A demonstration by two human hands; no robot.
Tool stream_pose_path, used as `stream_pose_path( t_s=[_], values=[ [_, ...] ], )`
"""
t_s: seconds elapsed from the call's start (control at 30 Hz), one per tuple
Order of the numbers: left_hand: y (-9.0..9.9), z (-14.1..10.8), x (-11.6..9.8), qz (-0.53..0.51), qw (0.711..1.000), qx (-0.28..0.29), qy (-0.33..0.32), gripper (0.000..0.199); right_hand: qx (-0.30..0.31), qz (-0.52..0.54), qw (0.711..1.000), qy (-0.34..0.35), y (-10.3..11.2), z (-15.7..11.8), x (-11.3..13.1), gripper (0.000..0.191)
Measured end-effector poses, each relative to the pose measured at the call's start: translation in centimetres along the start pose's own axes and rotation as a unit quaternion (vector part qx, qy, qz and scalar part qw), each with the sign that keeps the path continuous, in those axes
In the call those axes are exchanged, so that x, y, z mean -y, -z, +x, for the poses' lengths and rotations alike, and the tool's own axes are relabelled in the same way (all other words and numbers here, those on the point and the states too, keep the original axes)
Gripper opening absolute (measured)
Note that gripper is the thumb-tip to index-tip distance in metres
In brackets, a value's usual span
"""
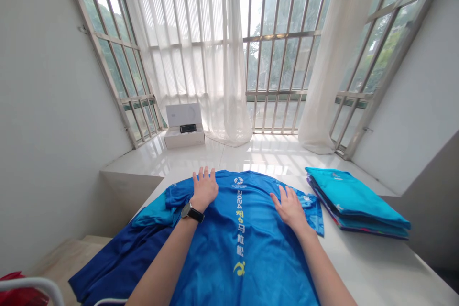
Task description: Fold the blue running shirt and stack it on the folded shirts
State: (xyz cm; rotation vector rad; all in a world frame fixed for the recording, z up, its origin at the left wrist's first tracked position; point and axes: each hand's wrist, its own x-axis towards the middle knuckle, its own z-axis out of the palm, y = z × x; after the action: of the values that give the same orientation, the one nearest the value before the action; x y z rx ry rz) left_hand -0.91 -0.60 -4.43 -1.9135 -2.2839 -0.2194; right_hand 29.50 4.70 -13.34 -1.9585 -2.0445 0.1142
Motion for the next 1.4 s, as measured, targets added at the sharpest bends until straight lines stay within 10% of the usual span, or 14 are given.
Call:
stream_pose_path(
  t_s=[0.17, 0.3, 0.53, 0.97, 1.4],
  values=[
    [-0.7, -0.1, -11.0, -0.144, 0.964, -0.002, -0.223, 0.038, 0.015, 0.075, 0.997, -0.012, -0.2, 1.1, -1.0, 0.067],
    [-4.2, -0.7, -16.0, -0.178, 0.945, 0.025, -0.272, 0.046, -0.049, 0.054, 0.997, 0.017, 1.0, 1.0, -2.4, 0.055],
    [-8.1, -1.0, -15.3, -0.196, 0.938, 0.088, -0.274, 0.067, -0.051, -0.106, 0.99, -0.074, 1.9, -0.5, -3.4, 0.052],
    [-7.8, -0.7, -15.2, -0.205, 0.936, 0.104, -0.265, 0.071, -0.001, -0.167, 0.973, -0.159, 3.3, -1.3, -2.4, 0.059],
    [-8.0, -0.6, -15.1, -0.223, 0.933, 0.115, -0.257, 0.071, 0.028, -0.104, 0.985, -0.132, 3.4, -0.1, -6.3, 0.037]
  ],
)
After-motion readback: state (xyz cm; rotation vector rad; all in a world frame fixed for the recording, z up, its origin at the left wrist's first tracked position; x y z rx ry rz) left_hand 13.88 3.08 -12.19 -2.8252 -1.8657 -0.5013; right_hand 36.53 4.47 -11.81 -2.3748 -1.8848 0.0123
